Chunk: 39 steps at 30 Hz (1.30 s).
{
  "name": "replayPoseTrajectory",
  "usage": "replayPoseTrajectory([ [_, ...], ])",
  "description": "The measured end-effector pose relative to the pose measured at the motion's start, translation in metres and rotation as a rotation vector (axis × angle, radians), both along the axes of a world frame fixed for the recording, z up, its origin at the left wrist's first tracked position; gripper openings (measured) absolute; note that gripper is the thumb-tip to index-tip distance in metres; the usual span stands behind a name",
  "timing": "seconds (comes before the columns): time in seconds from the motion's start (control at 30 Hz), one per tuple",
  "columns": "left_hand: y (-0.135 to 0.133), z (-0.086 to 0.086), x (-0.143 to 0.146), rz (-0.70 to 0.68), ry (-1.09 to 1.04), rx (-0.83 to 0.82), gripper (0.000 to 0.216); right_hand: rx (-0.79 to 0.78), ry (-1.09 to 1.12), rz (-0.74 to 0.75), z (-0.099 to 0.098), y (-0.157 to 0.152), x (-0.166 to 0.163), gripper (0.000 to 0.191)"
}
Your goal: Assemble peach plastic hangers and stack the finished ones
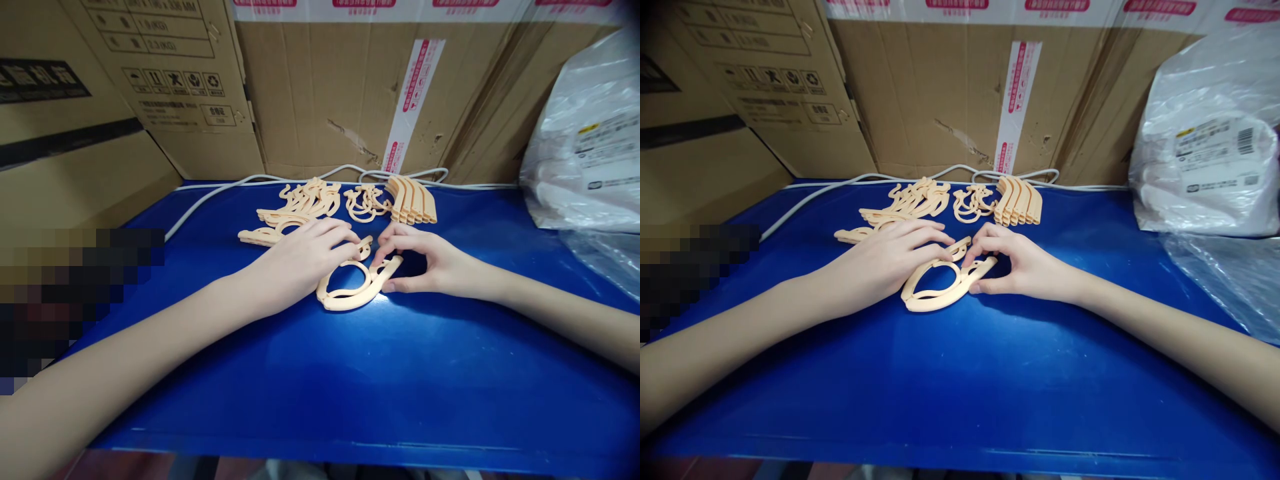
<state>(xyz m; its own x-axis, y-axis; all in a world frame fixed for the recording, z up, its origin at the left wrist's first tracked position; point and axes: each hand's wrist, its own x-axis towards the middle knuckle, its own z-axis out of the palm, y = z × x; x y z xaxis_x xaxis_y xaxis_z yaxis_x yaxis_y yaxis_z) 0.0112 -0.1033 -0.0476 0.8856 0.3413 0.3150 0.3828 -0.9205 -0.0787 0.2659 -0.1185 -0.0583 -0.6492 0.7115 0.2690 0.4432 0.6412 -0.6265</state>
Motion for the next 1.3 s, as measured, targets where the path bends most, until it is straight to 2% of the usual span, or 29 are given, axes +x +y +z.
replayPoseTrajectory([
  [0.23, 0.001, -0.002, -0.001, 0.006, 0.021, 0.041, 0.024, 0.027, -0.020, -0.002, -0.001, 0.001, 0.000, 0.018],
  [0.4, -0.004, 0.000, 0.001, 0.081, 0.070, 0.111, 0.025, 0.092, -0.023, -0.032, -0.001, 0.001, 0.000, 0.019],
  [0.57, -0.002, -0.001, 0.001, 0.078, 0.064, 0.138, 0.024, 0.162, -0.036, -0.079, -0.003, 0.002, 0.000, 0.019],
  [0.73, -0.005, -0.004, 0.003, 0.044, 0.018, 0.136, 0.022, 0.092, -0.004, -0.197, -0.007, 0.006, 0.002, 0.022],
  [0.9, -0.013, -0.003, 0.008, 0.052, -0.005, 0.038, 0.025, 0.072, -0.003, -0.244, -0.007, 0.006, 0.002, 0.028],
  [1.07, -0.019, -0.005, 0.010, 0.119, -0.038, -0.079, 0.051, 0.062, -0.005, -0.167, 0.001, -0.001, 0.000, 0.029],
  [1.2, -0.021, -0.007, 0.011, 0.147, -0.008, -0.140, 0.074, 0.070, -0.014, -0.097, 0.003, -0.004, -0.002, 0.016],
  [1.3, -0.022, -0.005, 0.012, 0.167, 0.020, -0.149, 0.079, 0.098, 0.035, -0.113, 0.000, -0.002, -0.002, 0.011],
])
